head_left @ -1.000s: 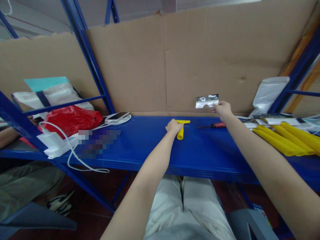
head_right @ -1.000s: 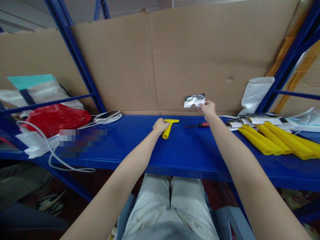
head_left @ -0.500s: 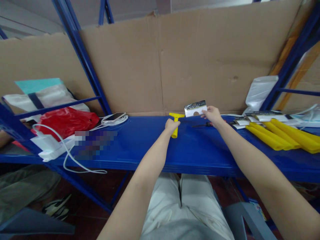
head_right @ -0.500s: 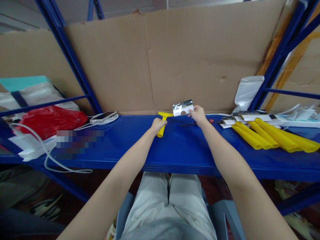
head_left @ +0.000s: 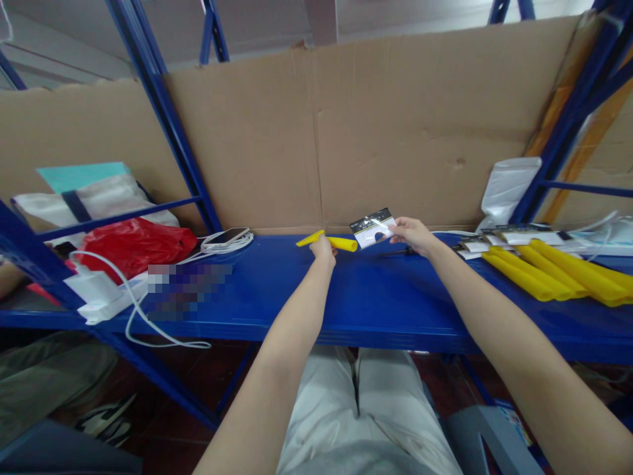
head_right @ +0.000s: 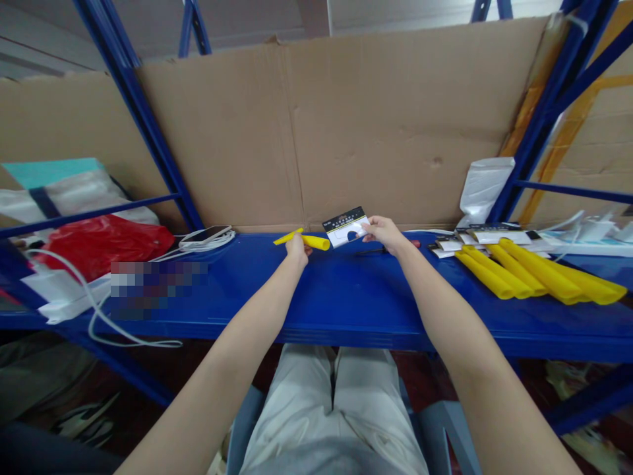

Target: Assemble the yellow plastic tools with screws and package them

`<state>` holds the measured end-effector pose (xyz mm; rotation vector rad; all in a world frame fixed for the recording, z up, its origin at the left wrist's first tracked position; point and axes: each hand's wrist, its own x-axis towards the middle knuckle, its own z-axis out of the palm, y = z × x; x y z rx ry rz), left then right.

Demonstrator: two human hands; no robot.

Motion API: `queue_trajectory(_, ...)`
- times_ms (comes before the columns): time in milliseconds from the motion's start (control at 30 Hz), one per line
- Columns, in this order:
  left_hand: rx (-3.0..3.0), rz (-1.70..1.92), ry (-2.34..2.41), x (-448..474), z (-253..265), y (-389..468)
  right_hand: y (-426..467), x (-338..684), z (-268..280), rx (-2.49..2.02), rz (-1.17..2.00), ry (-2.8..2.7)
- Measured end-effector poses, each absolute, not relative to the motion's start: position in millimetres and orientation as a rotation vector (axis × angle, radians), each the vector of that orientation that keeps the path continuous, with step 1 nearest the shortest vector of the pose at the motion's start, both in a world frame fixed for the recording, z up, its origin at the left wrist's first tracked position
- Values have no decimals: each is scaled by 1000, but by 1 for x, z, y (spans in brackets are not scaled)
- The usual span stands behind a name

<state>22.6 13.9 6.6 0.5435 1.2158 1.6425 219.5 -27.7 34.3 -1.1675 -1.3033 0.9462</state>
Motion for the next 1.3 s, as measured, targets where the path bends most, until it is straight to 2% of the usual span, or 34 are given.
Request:
queue_trajectory(500,713,1488,1008,35,7,2,-28,197,25,-1052,995,-1354)
queue_trajectory(1000,994,1263,879,47,4,7,-29,186,27,-1094,853,-1234)
queue_trajectory(1300,970,1310,795,40,11,1,-30,188,26,-1107,870,-1165)
